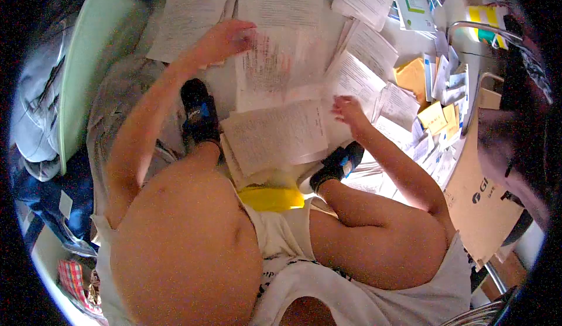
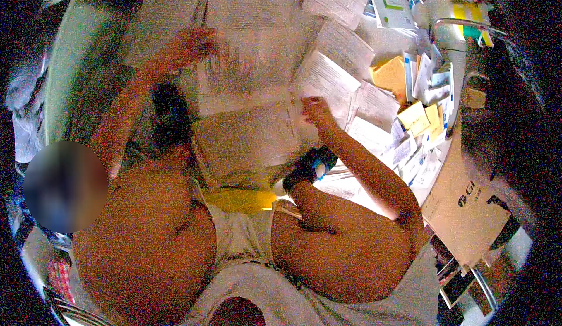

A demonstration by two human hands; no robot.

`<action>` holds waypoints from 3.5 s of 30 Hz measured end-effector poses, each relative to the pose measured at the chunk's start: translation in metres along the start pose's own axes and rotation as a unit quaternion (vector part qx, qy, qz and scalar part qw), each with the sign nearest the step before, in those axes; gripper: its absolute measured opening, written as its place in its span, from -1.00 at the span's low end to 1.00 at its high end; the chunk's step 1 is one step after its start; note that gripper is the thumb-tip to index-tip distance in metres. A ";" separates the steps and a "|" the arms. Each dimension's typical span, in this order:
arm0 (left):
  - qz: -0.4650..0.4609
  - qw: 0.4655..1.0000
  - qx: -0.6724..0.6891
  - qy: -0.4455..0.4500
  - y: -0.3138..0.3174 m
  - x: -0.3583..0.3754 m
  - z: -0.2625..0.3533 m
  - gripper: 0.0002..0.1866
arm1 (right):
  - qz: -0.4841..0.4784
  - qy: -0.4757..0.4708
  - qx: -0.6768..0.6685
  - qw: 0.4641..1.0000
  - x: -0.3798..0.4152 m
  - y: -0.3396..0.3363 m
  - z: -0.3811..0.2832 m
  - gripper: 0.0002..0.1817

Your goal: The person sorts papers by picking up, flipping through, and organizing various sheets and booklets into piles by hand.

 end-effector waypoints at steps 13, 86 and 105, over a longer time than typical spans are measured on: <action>-0.261 0.961 0.050 0.082 -0.034 -0.024 0.125 -0.58 | -0.091 -0.362 0.234 0.897 0.009 0.030 -0.120 -0.45; -0.181 0.979 -0.038 -0.091 0.100 0.133 0.018 -0.77 | -0.194 -0.349 0.627 0.669 0.023 -0.083 -0.086 -0.71; -0.187 0.960 0.113 -0.173 0.141 0.141 -0.050 -0.67 | -0.172 -0.263 0.289 0.904 -0.044 0.020 0.072 -0.65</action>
Point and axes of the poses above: each hand's wrist, its own x-axis away from the middle knuckle, its own y-axis out of the palm, z = x × y, the point moved 1 cm from there along -x, towards the middle knuckle, and after that the axes turned 14 degrees about -y, right-handed, at the moved point
